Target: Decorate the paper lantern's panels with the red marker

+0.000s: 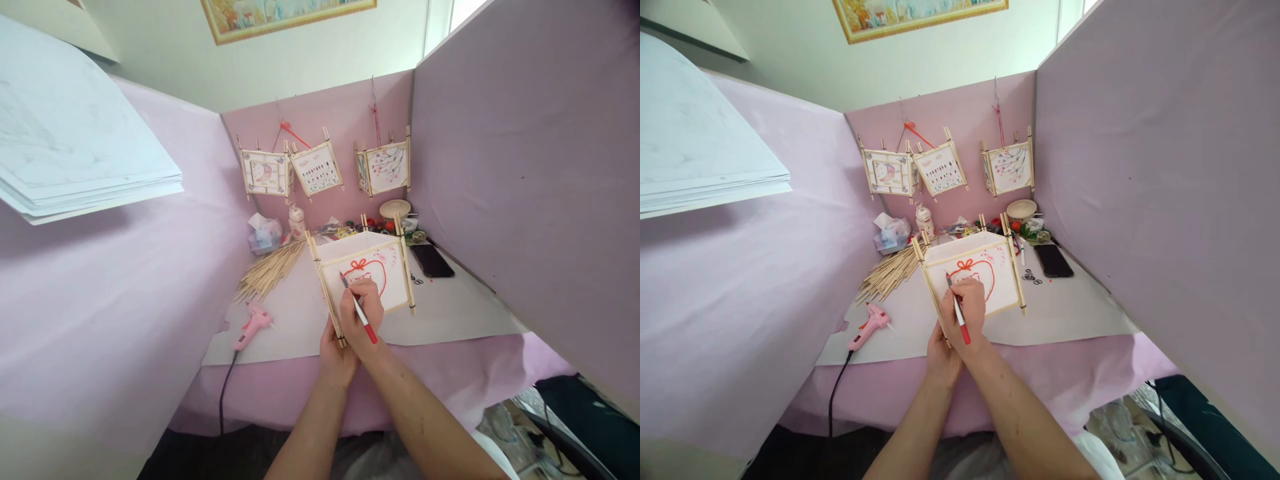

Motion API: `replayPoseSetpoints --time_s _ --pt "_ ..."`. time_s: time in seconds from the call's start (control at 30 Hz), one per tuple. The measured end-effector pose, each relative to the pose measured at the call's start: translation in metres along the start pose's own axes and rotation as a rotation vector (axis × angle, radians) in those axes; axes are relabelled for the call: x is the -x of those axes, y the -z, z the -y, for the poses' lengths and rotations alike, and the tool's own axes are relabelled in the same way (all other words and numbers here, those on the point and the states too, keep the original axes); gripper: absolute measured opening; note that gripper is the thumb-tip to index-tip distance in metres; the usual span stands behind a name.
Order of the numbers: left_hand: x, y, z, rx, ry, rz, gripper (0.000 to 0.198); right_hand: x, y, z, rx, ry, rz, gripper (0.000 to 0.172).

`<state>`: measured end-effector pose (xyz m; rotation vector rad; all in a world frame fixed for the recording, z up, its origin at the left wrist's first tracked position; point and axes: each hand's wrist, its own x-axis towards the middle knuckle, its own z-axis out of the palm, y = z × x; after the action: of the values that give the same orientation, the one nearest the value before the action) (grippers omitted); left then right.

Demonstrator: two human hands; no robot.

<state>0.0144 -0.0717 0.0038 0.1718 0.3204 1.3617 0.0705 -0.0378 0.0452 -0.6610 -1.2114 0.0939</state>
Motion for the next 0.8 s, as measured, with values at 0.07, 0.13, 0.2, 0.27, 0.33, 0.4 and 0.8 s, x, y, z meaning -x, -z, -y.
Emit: replayPoseSetpoints --time_s 0.07,0.13,0.2,0.27,0.33,0.4,0.8 --pt "0.0006 -0.0025 -0.0003 0.023 0.007 -0.015 0.041 0.0008 0.0008 -0.0013 -0.017 0.013 -0.006 0.013" --pt "0.0016 -0.0046 -0.0006 0.032 0.017 -0.015 0.041 0.0012 0.0011 -0.0019 -0.029 0.041 -0.024 0.015" --pt "0.0030 -0.0063 -0.0009 0.020 0.019 0.003 0.042 0.0008 0.0009 -0.0018 -0.027 0.085 -0.032 0.018" --pt "0.0043 -0.0074 -0.0009 0.007 0.016 0.035 0.042 -0.0006 0.0005 -0.0007 -0.011 0.133 -0.013 0.020" --pt "0.0052 -0.0082 -0.0008 0.004 0.011 0.060 0.043 -0.0027 0.0002 0.0012 0.018 0.162 0.023 0.021" --pt "0.0054 -0.0081 -0.0005 0.005 0.006 0.062 0.042 -0.0047 0.0002 0.0033 0.043 0.175 0.053 0.021" --pt "0.0005 0.0000 -0.0003 0.003 -0.002 0.004 0.042 0.0020 0.0007 -0.0031 0.005 -0.010 0.000 0.008"
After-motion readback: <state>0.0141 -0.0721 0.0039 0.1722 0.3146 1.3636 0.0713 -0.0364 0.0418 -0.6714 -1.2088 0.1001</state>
